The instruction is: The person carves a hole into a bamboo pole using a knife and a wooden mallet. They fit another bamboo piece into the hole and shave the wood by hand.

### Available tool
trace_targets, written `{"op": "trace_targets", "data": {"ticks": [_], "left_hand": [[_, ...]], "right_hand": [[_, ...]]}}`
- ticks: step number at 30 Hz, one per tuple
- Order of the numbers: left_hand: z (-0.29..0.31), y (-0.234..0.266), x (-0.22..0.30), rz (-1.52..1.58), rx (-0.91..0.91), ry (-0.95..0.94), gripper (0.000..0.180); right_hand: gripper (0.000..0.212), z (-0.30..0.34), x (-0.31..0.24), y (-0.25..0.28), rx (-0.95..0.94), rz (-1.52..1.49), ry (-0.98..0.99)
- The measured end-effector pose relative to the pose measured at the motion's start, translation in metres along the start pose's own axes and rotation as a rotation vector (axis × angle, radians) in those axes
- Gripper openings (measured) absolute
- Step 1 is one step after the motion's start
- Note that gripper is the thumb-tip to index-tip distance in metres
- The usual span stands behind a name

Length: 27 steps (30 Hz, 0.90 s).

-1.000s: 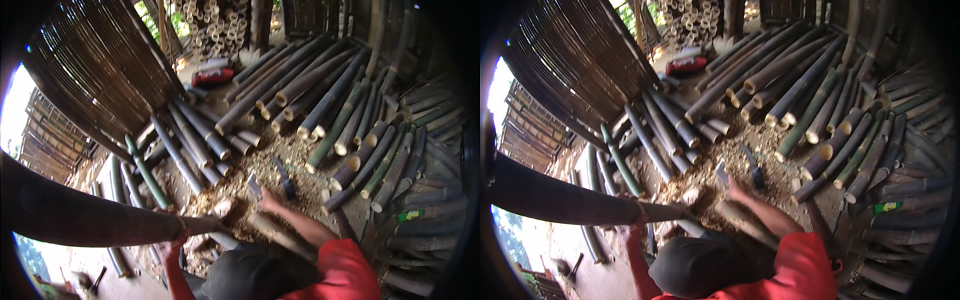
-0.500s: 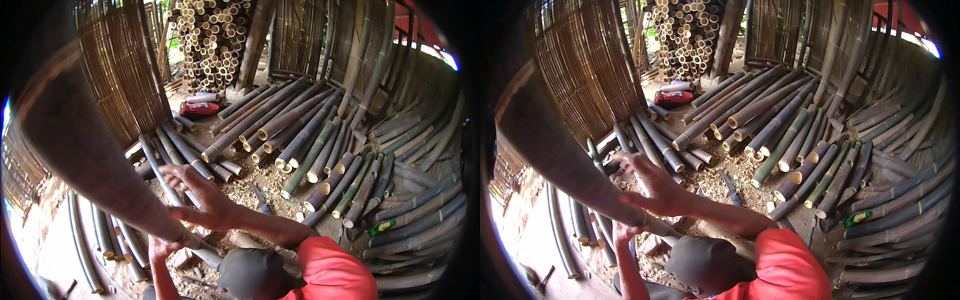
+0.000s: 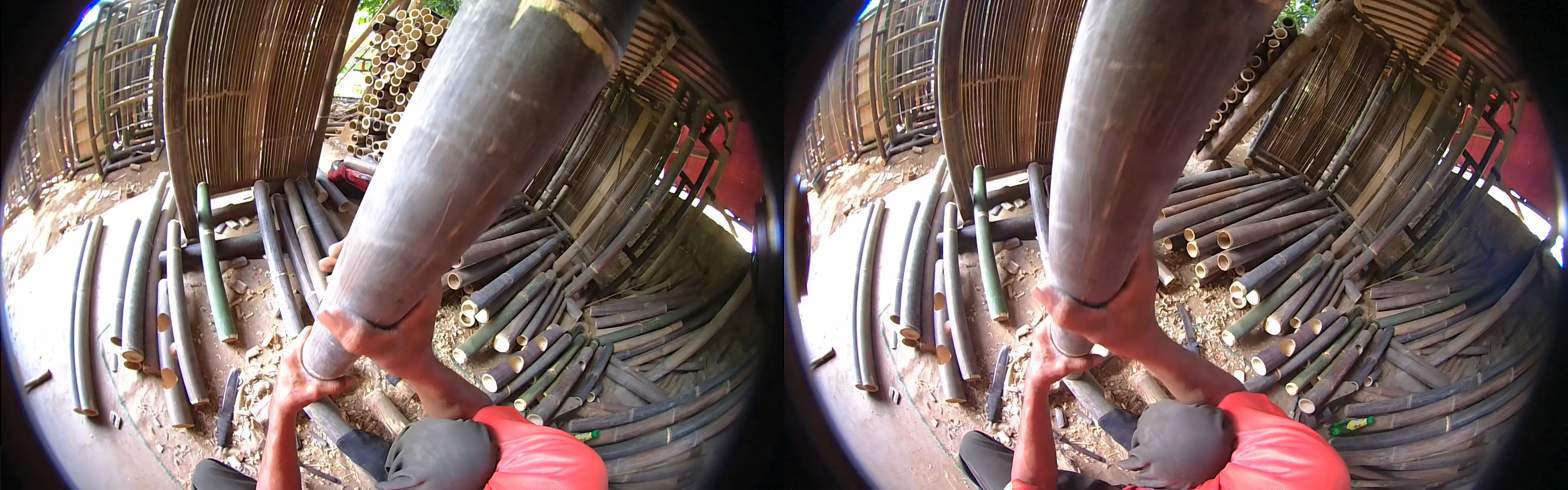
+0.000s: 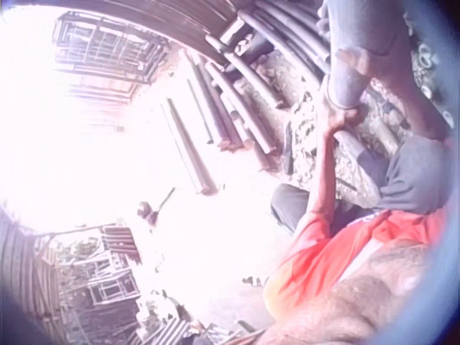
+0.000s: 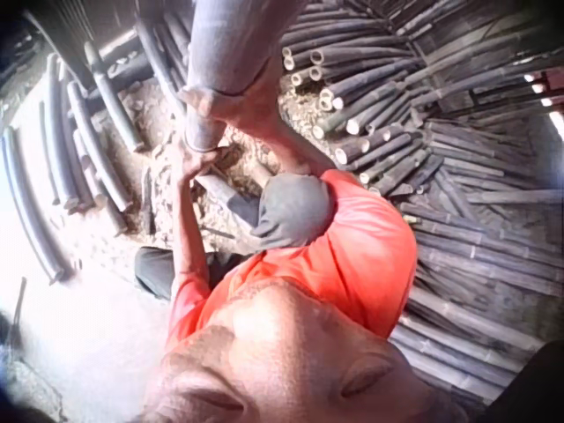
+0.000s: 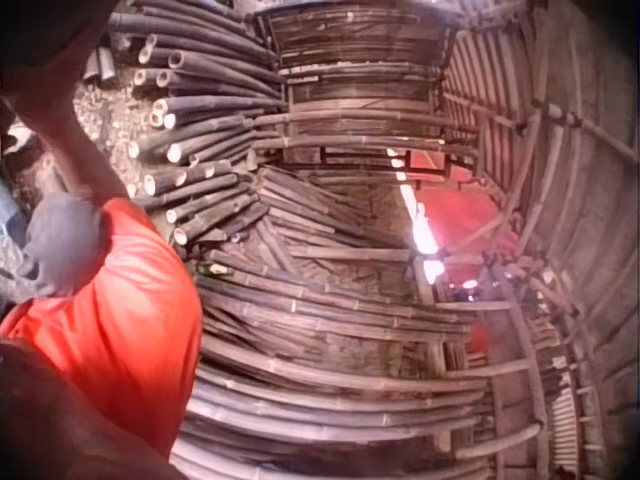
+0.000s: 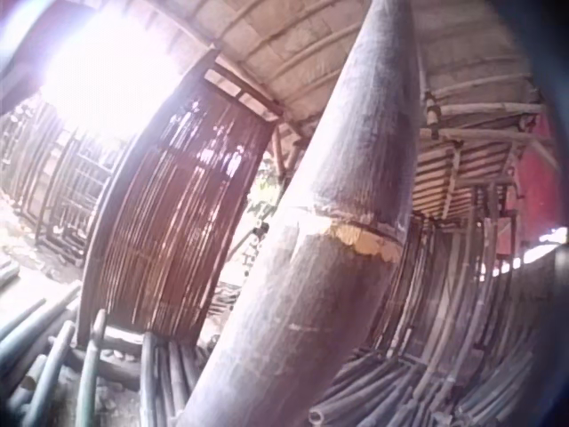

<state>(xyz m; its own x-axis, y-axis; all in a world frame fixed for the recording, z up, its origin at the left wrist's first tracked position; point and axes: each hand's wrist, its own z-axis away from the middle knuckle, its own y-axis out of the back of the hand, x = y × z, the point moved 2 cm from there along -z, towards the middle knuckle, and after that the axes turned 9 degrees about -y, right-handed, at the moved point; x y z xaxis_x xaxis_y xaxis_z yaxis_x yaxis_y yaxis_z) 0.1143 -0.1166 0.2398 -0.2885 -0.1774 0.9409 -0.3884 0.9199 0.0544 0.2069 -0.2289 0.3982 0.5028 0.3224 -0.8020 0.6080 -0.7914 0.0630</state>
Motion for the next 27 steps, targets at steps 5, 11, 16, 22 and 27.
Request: {"op": "trace_targets", "data": {"ticks": [5, 11, 16, 22, 27], "left_hand": [[0.0, -0.004, -0.007, 0.066, 0.098, -0.018, 0.064], [0.007, -0.005, -0.007, -0.058, 0.187, -0.058, 0.07], [-0.008, -0.029, -0.005, -0.194, 0.225, -0.128, 0.069], [-0.011, -0.024, -0.013, -0.268, 0.15, -0.129, 0.07], [-0.016, -0.015, -0.021, -0.211, 0.069, -0.141, 0.068]], "right_hand": [[0.068, 0.0, 0.004, -0.001, 0.004, 0.051, -0.008], [0.072, -0.004, 0.011, -0.005, 0.018, -0.092, 0.017], [0.088, -0.06, 0.014, 0.091, -0.714, 0.373, -0.031], [0.085, -0.03, 0.018, 0.071, -0.311, -0.024, -0.001], [0.097, -0.014, 0.019, 0.036, 0.069, 0.007, -0.098]]}}
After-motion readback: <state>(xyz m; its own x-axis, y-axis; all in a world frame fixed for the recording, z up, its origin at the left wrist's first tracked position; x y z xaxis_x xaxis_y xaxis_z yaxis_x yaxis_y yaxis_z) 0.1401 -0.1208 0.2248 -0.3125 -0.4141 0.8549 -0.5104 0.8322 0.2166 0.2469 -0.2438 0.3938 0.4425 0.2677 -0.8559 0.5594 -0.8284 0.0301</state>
